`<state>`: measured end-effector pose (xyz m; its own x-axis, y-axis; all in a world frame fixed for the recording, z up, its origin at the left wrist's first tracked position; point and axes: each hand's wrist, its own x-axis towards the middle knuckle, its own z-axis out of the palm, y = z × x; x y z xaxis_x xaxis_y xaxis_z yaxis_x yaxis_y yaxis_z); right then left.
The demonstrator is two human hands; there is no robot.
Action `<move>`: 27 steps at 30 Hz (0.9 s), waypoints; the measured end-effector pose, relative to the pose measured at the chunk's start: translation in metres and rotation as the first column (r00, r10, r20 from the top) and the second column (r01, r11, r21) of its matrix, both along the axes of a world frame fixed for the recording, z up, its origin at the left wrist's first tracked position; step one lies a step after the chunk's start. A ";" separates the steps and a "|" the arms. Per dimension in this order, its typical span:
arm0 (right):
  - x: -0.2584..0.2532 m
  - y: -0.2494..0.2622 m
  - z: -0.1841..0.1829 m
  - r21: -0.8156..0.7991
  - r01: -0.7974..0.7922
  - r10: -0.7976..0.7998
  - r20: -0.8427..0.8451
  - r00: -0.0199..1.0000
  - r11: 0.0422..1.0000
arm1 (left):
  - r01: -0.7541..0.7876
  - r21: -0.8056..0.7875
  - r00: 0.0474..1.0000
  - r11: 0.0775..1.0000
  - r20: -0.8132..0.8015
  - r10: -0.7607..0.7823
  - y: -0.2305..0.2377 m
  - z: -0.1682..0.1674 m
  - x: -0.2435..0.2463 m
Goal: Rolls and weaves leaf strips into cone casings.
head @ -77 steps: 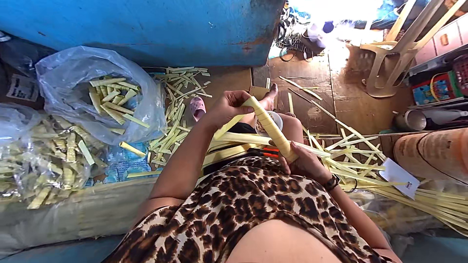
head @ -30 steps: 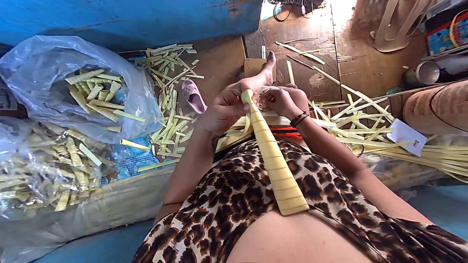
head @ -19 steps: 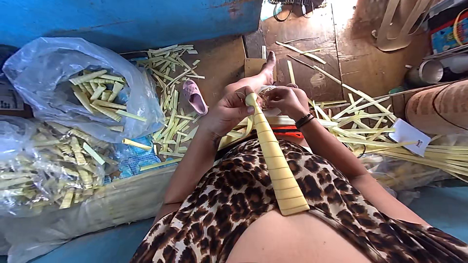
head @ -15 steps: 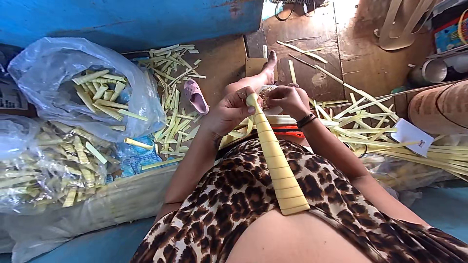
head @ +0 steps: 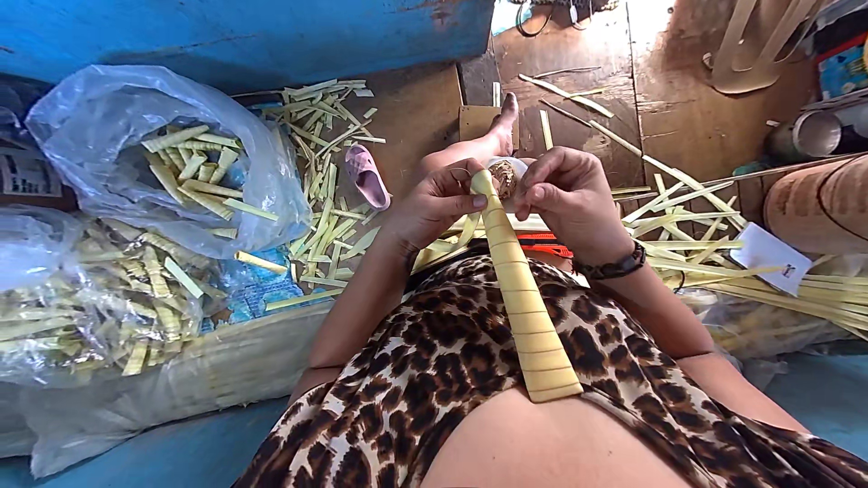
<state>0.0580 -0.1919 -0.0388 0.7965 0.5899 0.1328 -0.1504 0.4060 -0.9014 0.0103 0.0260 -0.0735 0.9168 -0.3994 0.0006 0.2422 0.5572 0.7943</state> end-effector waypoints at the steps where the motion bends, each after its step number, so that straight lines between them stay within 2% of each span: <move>1: -0.001 0.002 0.003 -0.007 0.010 -0.010 0.095 0.995 1.000 | 0.009 0.001 1.000 1.000 0.017 -0.009 0.000 0.001 0.000; 4: 0.000 0.006 0.001 -0.169 0.125 -0.046 0.407 0.912 0.978 | 0.022 0.011 0.998 1.000 0.062 -0.023 0.000 0.004 0.000; 6: -0.001 0.007 -0.002 -0.226 0.144 -0.023 0.466 0.884 0.963 | 0.036 0.009 0.996 0.999 0.084 -0.037 0.001 0.005 0.000; 11: -0.003 0.009 -0.002 -0.211 0.157 -0.041 0.469 0.882 0.965 | 0.067 0.073 0.987 0.995 0.140 -0.077 0.003 0.010 0.000; 21: 0.000 0.008 0.009 -0.305 0.177 -0.002 0.498 0.867 0.936 | 0.111 0.177 0.978 0.978 0.154 -0.139 -0.001 0.023 0.000; 25: 0.003 0.004 -0.001 -0.278 0.180 -0.062 0.387 0.920 0.944 | 0.113 0.188 0.988 0.976 0.083 -0.130 -0.006 0.019 0.001; 27: 0.005 -0.001 -0.008 -0.285 0.163 -0.055 0.354 0.934 0.945 | 0.062 0.247 0.994 0.967 0.076 -0.083 -0.004 0.016 0.002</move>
<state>0.0629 -0.1931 -0.0466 0.7979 0.5564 0.2321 0.2129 0.1002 -0.9719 0.0119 0.0216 -0.0574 0.8864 -0.4621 -0.0285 0.2005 0.3276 0.9233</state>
